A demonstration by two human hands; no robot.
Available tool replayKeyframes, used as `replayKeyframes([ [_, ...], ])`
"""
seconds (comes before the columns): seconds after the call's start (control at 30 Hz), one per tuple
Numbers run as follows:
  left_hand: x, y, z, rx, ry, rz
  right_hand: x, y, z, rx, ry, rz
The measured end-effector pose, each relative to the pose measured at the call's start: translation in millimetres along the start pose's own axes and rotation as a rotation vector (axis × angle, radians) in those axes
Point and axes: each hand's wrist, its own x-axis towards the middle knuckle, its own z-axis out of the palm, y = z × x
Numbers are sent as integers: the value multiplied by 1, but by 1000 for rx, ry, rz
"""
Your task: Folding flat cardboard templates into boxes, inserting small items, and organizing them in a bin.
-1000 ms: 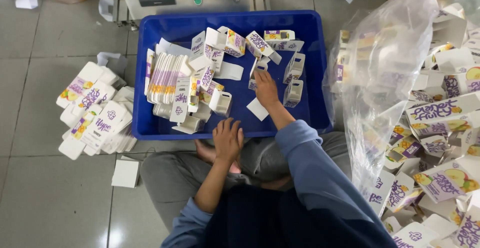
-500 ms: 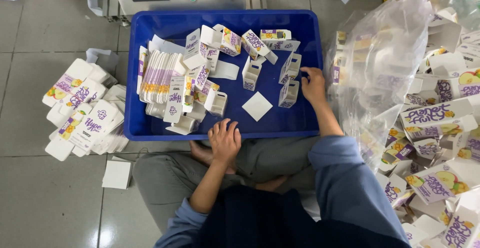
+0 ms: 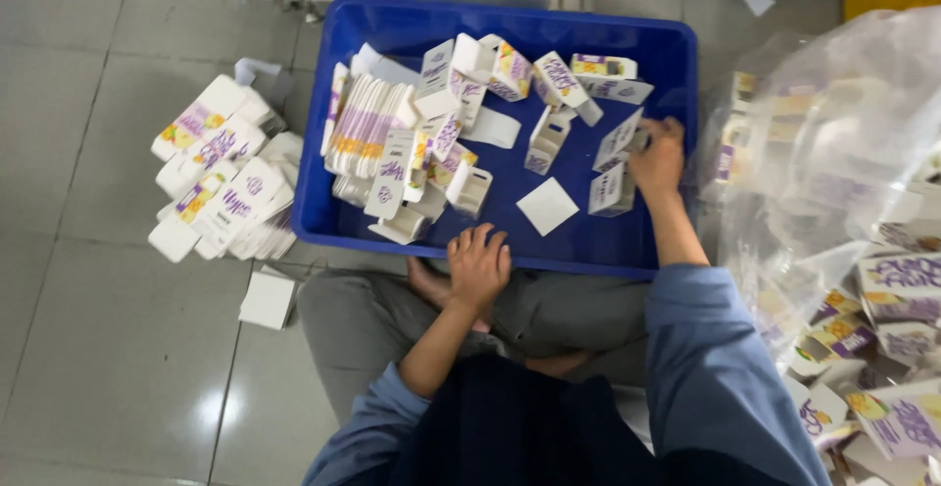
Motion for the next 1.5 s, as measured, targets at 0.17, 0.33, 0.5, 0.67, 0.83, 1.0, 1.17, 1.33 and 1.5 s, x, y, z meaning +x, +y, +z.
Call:
replayKeyframes([
  [0.17,3,3,-13,-14,-30,-40,-10,-169,-57,241,-37,-211],
  [0.33,-1,1,-9,-29,-80,-42,-52,-196,44,220,-347,-434],
  [0.5,-1,-1,-12,-56,-135,-35,-69,-177,124,-60,-578,-350],
  [0.67,1,1,-10,-82,-117,-43,-39,-169,106,-303,-730,-450],
  [0.83,3,4,-9,-68,-63,-44,40,-206,95,-107,-635,-343],
  [1.0,6,2,-5,30,-2,-19,88,-197,183,-201,-700,-239],
  [1.17,9,-1,-2,19,29,-20,89,-164,239,-258,-691,-243],
  [1.33,11,2,-9,-29,-26,-40,60,-212,111,-98,-603,-343],
  [1.5,29,14,-28,-292,147,-306,-19,-267,-41,525,-322,-351],
])
